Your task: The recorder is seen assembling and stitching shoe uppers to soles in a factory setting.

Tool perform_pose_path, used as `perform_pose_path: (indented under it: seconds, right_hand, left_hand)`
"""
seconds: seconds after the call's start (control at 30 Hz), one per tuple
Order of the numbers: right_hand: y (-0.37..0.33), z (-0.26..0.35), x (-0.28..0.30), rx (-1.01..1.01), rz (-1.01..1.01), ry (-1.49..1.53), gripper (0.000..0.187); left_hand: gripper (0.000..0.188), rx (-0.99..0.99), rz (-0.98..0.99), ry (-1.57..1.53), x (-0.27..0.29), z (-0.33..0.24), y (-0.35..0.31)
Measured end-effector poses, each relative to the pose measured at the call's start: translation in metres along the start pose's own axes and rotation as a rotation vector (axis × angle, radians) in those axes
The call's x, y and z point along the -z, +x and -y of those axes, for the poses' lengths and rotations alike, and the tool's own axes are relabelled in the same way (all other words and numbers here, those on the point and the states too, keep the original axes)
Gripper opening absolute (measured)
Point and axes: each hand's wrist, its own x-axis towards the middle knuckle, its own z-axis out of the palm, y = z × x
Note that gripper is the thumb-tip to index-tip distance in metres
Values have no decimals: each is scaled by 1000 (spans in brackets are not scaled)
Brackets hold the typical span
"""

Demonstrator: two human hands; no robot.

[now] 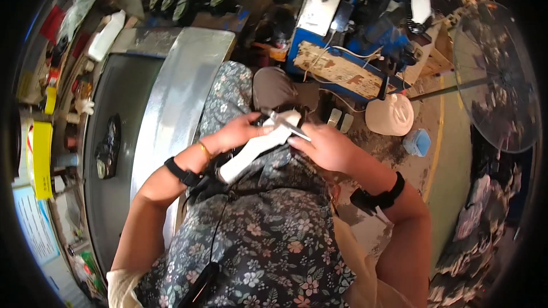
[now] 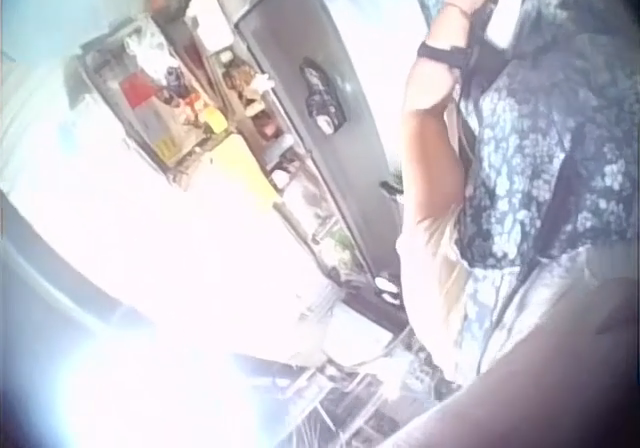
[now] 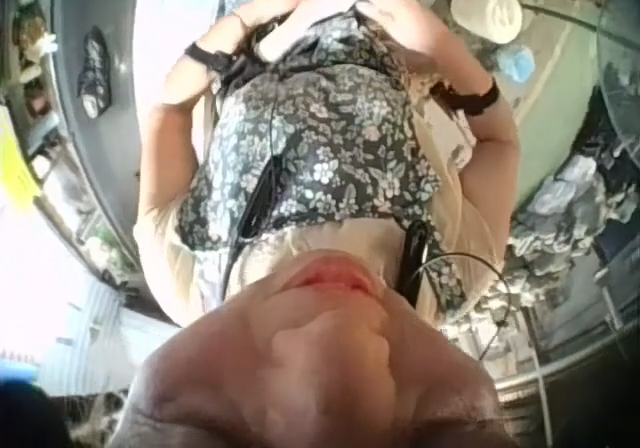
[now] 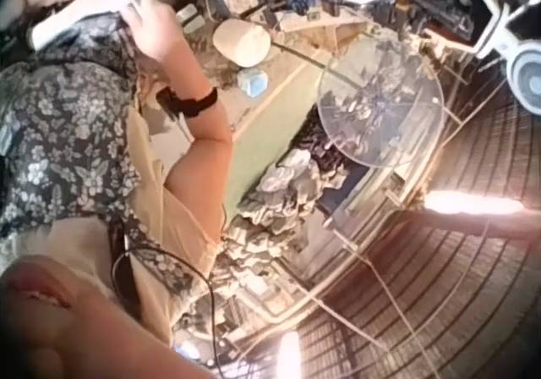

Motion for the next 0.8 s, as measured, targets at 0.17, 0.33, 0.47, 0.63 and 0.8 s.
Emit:
perform_pose_path:
  seconds: [0.17,0.33,0.47,0.63,0.8]
  right_hand:
    - [16,-17,-20,-127,-75,564,27]
    - [31,-21,-14,179,-516,851,24]
    - [35,-27,-21,27,-248,953,25]
    - [41,0,-23,-54,127,781,32]
    - [34,65,20,-16,396,481,36]
  left_hand:
    - [39,-9,-209,-463,23,-7,-7]
    - [44,-626,-455,-867,23,-20,-79]
    - [73,-304,-384,-941,11,-17,-152]
    - [76,176,-252,224,-11,5,-145]
    - [72,55,-376,285,4,30,-115]
